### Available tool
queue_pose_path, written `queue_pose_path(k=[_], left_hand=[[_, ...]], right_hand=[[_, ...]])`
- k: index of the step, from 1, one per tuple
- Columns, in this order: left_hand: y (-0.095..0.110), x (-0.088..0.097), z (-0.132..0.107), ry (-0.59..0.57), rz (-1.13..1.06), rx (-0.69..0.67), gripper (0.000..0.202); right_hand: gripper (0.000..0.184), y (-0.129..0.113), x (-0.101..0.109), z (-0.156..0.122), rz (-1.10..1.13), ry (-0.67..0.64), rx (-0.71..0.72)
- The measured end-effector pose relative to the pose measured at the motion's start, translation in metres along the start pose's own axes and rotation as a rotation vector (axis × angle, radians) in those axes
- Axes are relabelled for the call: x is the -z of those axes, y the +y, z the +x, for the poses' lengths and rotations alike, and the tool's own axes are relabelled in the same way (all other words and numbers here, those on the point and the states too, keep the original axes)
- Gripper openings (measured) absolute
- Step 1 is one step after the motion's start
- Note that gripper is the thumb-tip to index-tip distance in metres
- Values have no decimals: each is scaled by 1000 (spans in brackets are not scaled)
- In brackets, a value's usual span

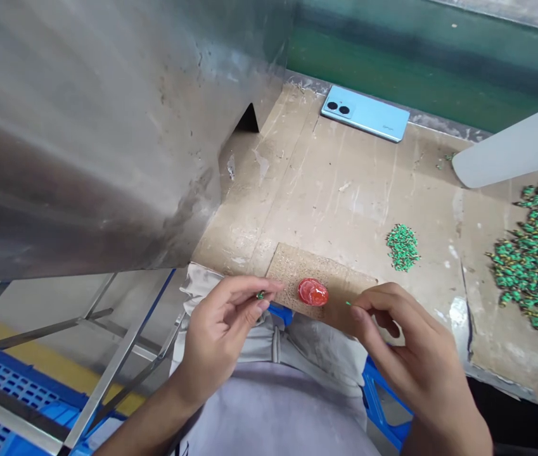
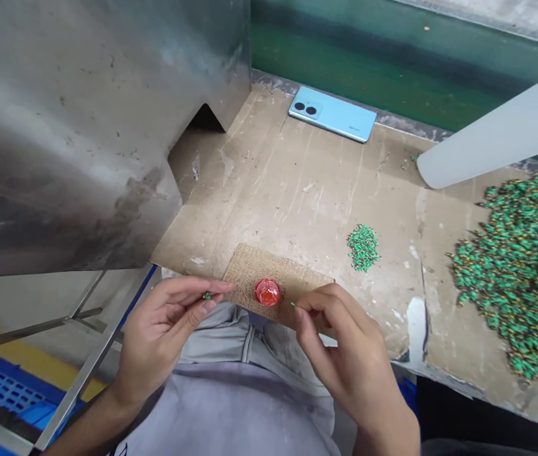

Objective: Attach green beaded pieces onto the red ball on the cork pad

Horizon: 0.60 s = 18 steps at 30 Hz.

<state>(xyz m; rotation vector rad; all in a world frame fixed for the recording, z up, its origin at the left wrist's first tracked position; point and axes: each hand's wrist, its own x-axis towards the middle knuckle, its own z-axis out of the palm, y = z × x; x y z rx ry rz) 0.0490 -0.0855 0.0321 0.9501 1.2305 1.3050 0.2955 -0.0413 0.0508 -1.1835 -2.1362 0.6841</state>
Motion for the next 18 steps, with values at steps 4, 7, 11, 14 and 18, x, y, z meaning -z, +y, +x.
queue_pose_path(k=[4, 7, 11, 14, 18], left_hand=[[-1, -2, 1, 27, -16, -39, 25], [0, -5, 4, 18, -50, -38, 24], [1, -7, 5, 26, -93, 28, 25], [2, -8, 4, 28, -86, 67, 20], [4, -9, 4, 31, -25, 46, 15]], right_hand=[[12, 7, -8, -10, -59, -38, -5], [10, 11, -15, -14, -141, -65, 4], [9, 12, -18, -17, -182, -71, 7], [10, 12, -18, -17, -181, -78, 16], [11, 13, -20, -16, -176, -85, 20]])
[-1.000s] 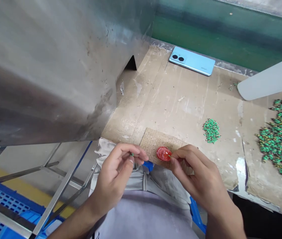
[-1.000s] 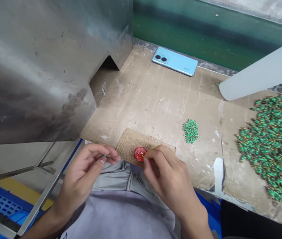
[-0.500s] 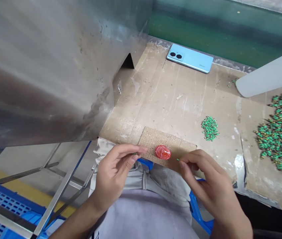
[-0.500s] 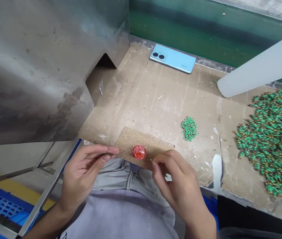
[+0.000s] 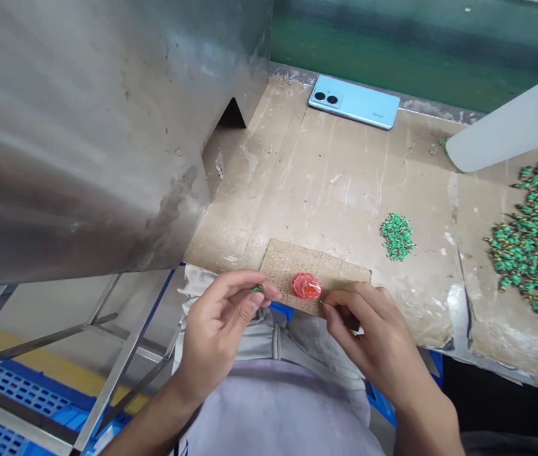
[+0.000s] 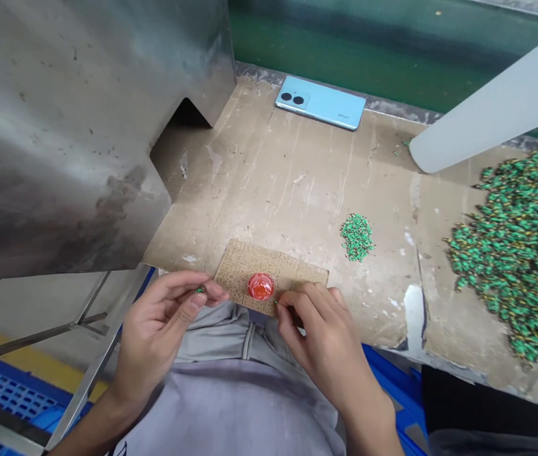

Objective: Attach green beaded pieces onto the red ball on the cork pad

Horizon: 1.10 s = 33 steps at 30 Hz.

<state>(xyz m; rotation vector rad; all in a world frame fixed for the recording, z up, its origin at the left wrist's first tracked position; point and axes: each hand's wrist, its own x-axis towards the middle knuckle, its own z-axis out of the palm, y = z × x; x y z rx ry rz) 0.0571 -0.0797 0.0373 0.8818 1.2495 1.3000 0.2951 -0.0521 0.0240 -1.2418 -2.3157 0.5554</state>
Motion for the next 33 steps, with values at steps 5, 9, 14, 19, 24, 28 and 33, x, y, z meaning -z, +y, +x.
queue_pose_path(k=[5, 9, 14, 19, 24, 28, 33], left_hand=[[0, 2, 0, 5, 95, -30, 16], [-1, 4, 0, 15, 139, -41, 16], [0, 4, 0, 30, 131, -50, 13], [0, 3, -1, 30, 52, -15, 8], [-1, 5, -2, -3, 71, -18, 10], [3, 4, 0, -44, 135, -168, 10], [8, -7, -5, -155, -81, -35, 9]], right_hand=[[9, 1, -2, 1, -8, -15, -3], [10, 1, -2, 1, -13, -9, -4], [10, 0, -4, 2, -27, -3, -18], [10, 0, -2, 3, 9, 3, -31], [12, -1, 6, 1, 66, 122, -37], [14, -7, 9, -6, 176, 253, -85], [19, -29, 6, -10, 452, 273, -119]])
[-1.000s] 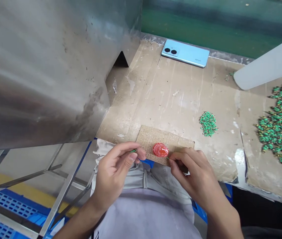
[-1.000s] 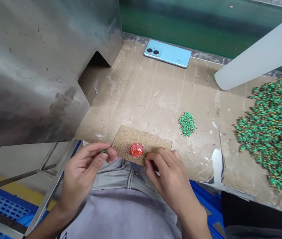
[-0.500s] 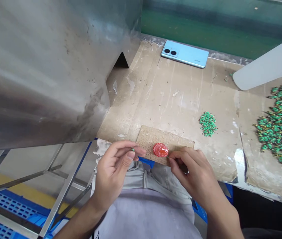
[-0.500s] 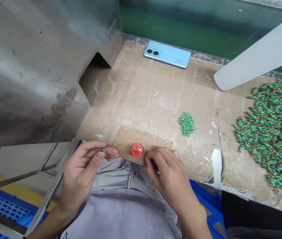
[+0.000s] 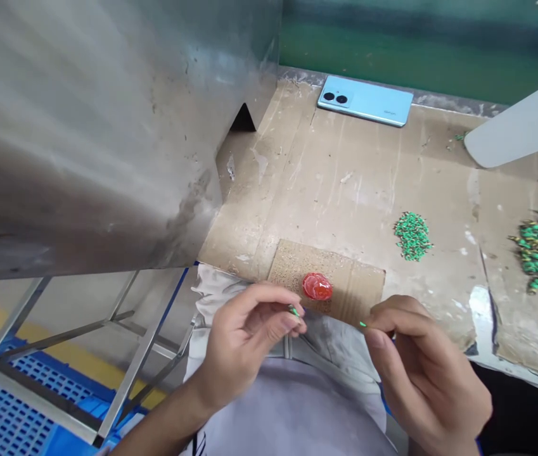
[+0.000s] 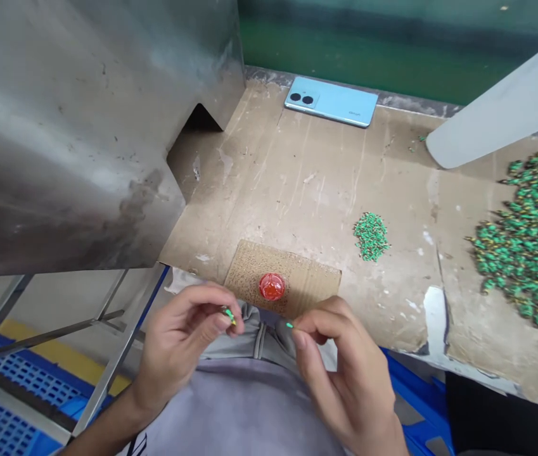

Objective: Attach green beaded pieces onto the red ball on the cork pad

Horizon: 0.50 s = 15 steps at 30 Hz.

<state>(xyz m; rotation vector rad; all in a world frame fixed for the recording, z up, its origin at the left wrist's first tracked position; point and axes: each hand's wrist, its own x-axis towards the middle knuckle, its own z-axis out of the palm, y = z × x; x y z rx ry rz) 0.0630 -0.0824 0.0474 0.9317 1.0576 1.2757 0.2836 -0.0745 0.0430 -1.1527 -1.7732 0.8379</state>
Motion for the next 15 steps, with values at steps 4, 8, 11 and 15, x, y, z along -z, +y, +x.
queue_pose_path(k=[4, 8, 11, 15], left_hand=[[2, -6, -4, -78, -88, 102, 12], [4, -5, -3, -108, 53, 12, 5], [4, -5, -1, -98, 35, 19, 4], [4, -7, -2, -116, -44, 62, 3]], right_hand=[[18, -17, -11, 5, 110, -76, -26], [15, -24, -18, 11, 152, -105, -52], [16, -24, -19, 12, 172, -116, -57], [16, -22, -20, 10, 190, -103, -73]])
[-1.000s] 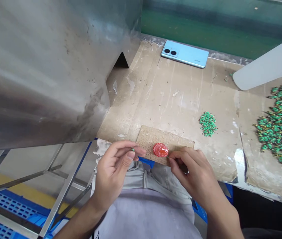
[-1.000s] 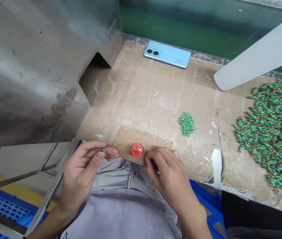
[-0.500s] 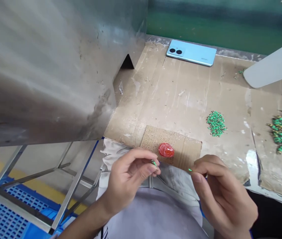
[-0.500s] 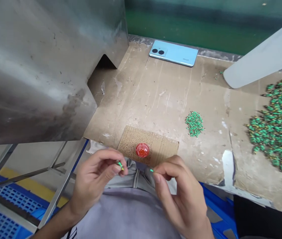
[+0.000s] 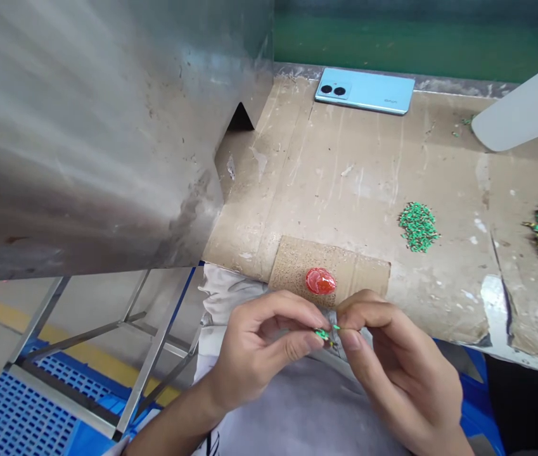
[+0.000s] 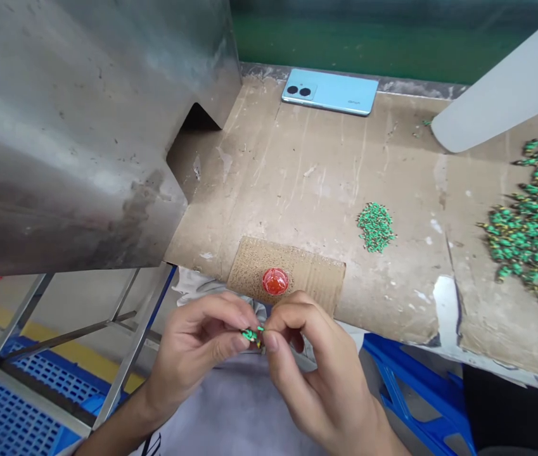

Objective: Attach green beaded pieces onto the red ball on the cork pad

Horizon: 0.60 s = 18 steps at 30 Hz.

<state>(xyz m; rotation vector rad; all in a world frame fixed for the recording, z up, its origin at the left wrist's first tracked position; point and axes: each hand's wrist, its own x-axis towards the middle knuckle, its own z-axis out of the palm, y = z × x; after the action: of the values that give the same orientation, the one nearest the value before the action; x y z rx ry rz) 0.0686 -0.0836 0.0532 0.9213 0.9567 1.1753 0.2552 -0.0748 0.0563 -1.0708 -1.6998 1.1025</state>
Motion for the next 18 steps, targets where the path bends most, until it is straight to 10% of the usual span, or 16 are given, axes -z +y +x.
queue_pose_path(k=[18], left_hand=[[-14, -11, -2, 75, -95, 2, 12]], right_hand=[[13, 15, -39, -3, -107, 375, 45]])
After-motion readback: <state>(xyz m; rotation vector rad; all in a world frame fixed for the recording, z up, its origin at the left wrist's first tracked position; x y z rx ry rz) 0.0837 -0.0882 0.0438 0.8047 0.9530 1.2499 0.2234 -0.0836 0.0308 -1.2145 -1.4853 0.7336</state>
